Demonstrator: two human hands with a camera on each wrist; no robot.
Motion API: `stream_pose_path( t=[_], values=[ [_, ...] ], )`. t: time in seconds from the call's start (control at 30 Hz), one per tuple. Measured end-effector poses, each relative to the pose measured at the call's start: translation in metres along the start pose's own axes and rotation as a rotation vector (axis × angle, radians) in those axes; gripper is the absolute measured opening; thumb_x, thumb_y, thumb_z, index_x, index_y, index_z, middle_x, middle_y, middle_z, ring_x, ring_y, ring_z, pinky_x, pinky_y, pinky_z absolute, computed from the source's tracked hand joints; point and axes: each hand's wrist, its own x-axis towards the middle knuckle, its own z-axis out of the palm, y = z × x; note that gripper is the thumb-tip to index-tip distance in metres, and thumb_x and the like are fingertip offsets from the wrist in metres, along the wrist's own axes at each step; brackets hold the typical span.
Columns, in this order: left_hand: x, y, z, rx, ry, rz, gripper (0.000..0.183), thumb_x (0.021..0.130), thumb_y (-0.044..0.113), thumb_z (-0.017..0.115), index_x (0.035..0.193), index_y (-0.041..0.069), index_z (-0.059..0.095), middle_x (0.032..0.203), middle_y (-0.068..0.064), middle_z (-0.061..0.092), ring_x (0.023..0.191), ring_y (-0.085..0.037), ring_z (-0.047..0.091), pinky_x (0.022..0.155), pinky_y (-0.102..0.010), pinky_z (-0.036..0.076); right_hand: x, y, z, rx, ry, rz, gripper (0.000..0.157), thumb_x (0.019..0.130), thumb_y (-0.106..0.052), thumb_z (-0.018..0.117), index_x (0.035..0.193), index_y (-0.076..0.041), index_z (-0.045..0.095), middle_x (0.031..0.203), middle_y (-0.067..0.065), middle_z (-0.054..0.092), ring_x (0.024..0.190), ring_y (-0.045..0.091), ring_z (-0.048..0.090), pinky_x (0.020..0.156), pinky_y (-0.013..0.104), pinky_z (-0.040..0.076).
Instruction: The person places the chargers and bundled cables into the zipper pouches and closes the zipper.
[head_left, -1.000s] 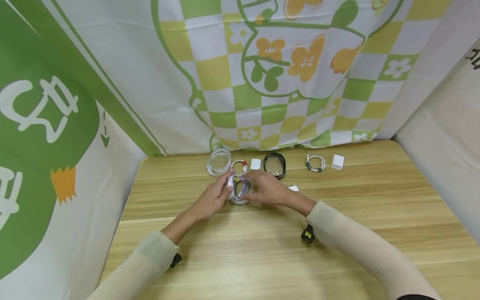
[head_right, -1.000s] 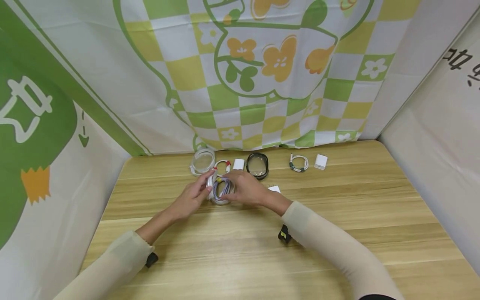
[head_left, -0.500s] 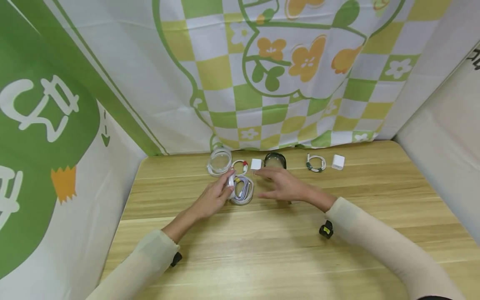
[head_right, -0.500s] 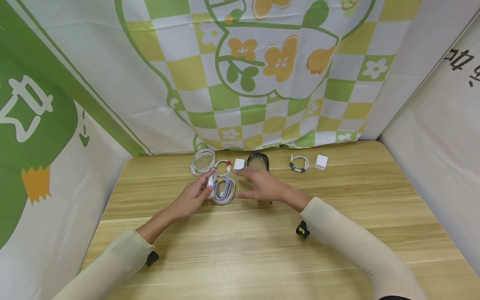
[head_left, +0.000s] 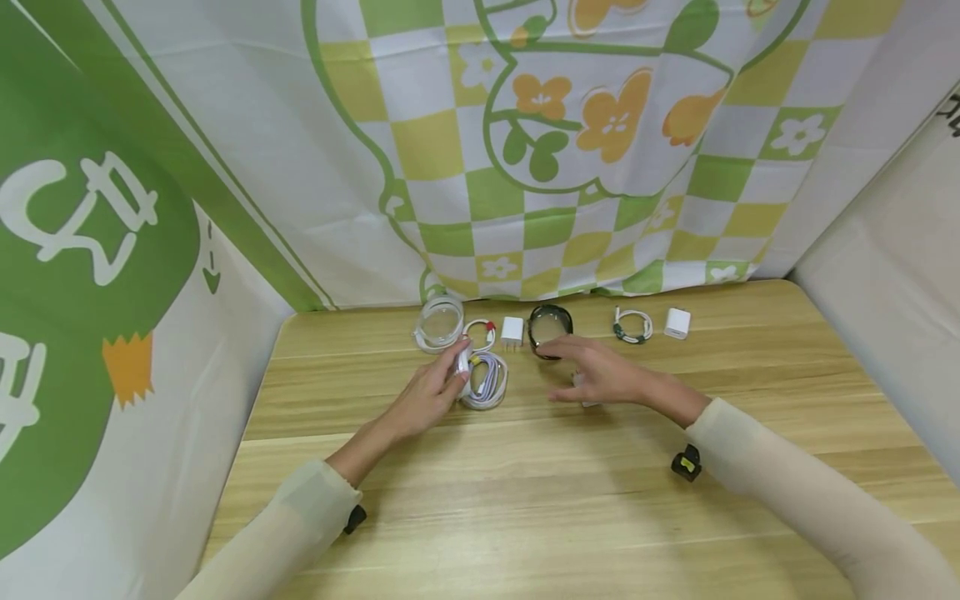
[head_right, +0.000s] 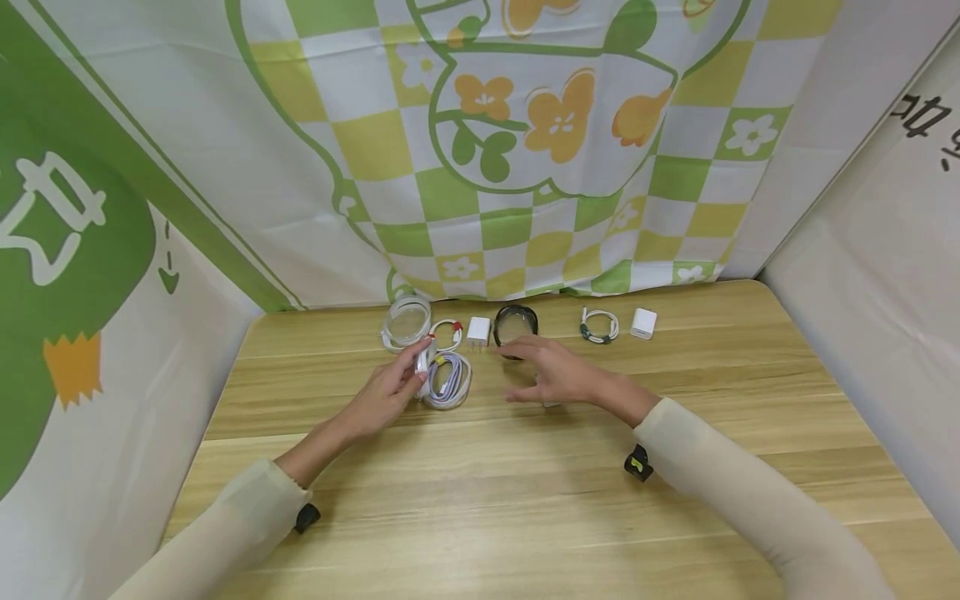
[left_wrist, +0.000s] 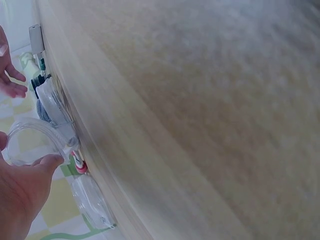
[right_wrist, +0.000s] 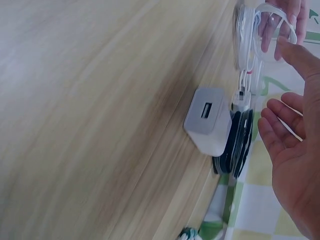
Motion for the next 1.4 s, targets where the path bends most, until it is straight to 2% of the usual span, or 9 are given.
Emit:
stream_pose_path(
  t=[0.2, 0.43, 0.77, 1.17, 1.4],
  values=[
    [0.000, -0.001, 0.002, 0.002, 0.008, 0.004, 0.058, 0.110, 0.013, 0.053, 0.162, -0.001, 0.034, 0.169, -0.024, 0.032, 0.153, -0.036, 0.037, 0.126, -0.048, 0.030, -0.014, 0.004, -0.007, 0.005, -0.014, -0.001, 0.072, 0.085, -0.032, 0.090, 0.141, 0.004, 0.063, 0.142, 0.024, 0.064, 0.131, 0.042, 0.062, 0.111, 0.058, 0.050],
    [0.000, -0.001, 0.002, -0.011, 0.009, 0.011, 0.058, 0.109, 0.011, 0.055, 0.162, -0.004, 0.034, 0.169, -0.025, 0.032, 0.153, -0.036, 0.037, 0.125, -0.049, 0.032, -0.028, 0.013, -0.008, -0.024, 0.026, -0.049, 0.073, 0.075, -0.031, 0.097, 0.134, 0.002, 0.069, 0.133, 0.020, 0.071, 0.123, 0.039, 0.068, 0.107, 0.056, 0.054],
    [0.000, 0.000, 0.001, 0.002, 0.016, 0.003, 0.058, 0.110, 0.011, 0.055, 0.162, -0.003, 0.034, 0.169, -0.022, 0.033, 0.153, -0.036, 0.037, 0.126, -0.048, 0.031, -0.043, 0.023, -0.007, -0.012, 0.021, 0.010, 0.075, 0.073, -0.027, 0.099, 0.137, -0.001, 0.069, 0.136, 0.017, 0.071, 0.125, 0.040, 0.066, 0.105, 0.059, 0.054],
    [-0.001, 0.001, 0.001, 0.000, 0.011, -0.010, 0.058, 0.110, 0.012, 0.054, 0.162, -0.001, 0.034, 0.169, -0.019, 0.033, 0.152, -0.036, 0.040, 0.125, -0.047, 0.032, -0.053, 0.035, -0.001, 0.010, 0.085, -0.013, 0.070, 0.068, -0.025, 0.102, 0.127, 0.000, 0.073, 0.126, 0.014, 0.075, 0.114, 0.032, 0.071, 0.095, 0.050, 0.061],
    [-0.001, 0.002, 0.002, -0.013, 0.017, -0.008, 0.059, 0.109, 0.012, 0.055, 0.163, -0.001, 0.034, 0.170, -0.019, 0.032, 0.152, -0.036, 0.040, 0.125, -0.046, 0.033, -0.055, 0.038, 0.004, 0.013, 0.085, 0.025, 0.065, 0.071, -0.027, 0.100, 0.126, -0.003, 0.074, 0.126, 0.012, 0.075, 0.114, 0.031, 0.071, 0.095, 0.049, 0.061]
  ],
)
